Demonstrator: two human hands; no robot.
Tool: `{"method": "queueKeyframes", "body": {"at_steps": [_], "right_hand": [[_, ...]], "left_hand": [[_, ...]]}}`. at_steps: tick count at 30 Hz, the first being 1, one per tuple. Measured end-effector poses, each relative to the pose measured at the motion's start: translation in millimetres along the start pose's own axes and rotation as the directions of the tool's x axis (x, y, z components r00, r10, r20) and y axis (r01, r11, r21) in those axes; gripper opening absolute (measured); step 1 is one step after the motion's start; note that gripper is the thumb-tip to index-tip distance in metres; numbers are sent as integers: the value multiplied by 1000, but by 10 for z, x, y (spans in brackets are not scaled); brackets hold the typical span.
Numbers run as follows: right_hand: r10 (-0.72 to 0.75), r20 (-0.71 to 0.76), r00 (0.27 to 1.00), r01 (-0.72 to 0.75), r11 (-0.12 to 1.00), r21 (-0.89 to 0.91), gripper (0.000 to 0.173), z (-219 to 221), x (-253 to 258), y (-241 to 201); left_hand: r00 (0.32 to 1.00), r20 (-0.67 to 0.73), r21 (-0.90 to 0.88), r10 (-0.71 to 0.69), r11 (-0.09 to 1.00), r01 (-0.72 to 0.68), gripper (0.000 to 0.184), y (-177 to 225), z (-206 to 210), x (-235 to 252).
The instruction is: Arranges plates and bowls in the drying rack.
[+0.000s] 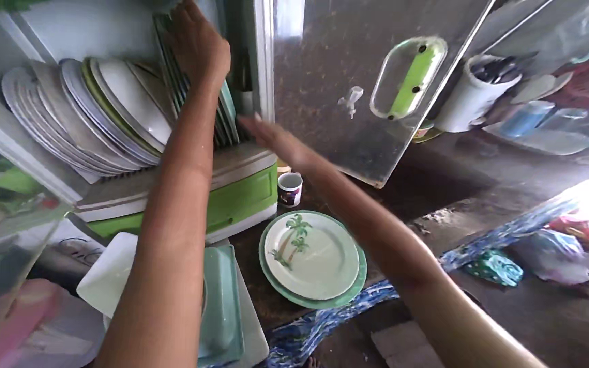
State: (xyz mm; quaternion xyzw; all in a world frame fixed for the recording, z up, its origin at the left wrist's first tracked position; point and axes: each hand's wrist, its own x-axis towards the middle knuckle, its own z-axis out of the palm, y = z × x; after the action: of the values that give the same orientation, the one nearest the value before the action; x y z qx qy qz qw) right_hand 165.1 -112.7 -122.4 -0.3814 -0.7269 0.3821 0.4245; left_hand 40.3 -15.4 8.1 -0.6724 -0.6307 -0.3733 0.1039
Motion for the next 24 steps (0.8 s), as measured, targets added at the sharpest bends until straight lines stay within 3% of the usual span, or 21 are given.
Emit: {"method": "queueKeyframes", "body": {"at_steps": [5,7,10,14,16,19,21,23,24], "right_hand": [[98,258,961,-130,985,109,54,121,-1045,600],[144,253,957,-166,984,70,51,96,-1365,806],[308,66,949,-303,950,-76,46,-18,-1789,1188],[561,-280,779,-627,702,-339,59,-124,-2213,1682],[572,-315,757,-653,677,-340,58,-124,-2354,1774],[508,-340,791,-601,748,-282,49,-65,-2422,1797],[443,-381,811,-555,789,-265,43,-15,-2400,1772],[366,-409,836,-491,833,-257,38,39,-2352,1713],[324,-412,851,-451,854,-259,37,70,-2326,1681]], "left_hand": [[991,127,159,-51,987,30,80,31,80,331],[989,140,158,-47,987,24,82,22,100,445],[994,103,134,32,990,-45,55,-3,132,514],[992,-1,127,127,984,-126,34,-67,176,464],[991,-38,111,132,986,-127,35,-142,270,592],[991,-76,-1,110,994,-110,30,-187,189,669],[997,49,-59,60,997,-57,36,-110,-40,508],[953,304,-64,-7,998,28,46,15,-291,271],[930,365,-73,-32,995,63,48,31,-306,233]]}}
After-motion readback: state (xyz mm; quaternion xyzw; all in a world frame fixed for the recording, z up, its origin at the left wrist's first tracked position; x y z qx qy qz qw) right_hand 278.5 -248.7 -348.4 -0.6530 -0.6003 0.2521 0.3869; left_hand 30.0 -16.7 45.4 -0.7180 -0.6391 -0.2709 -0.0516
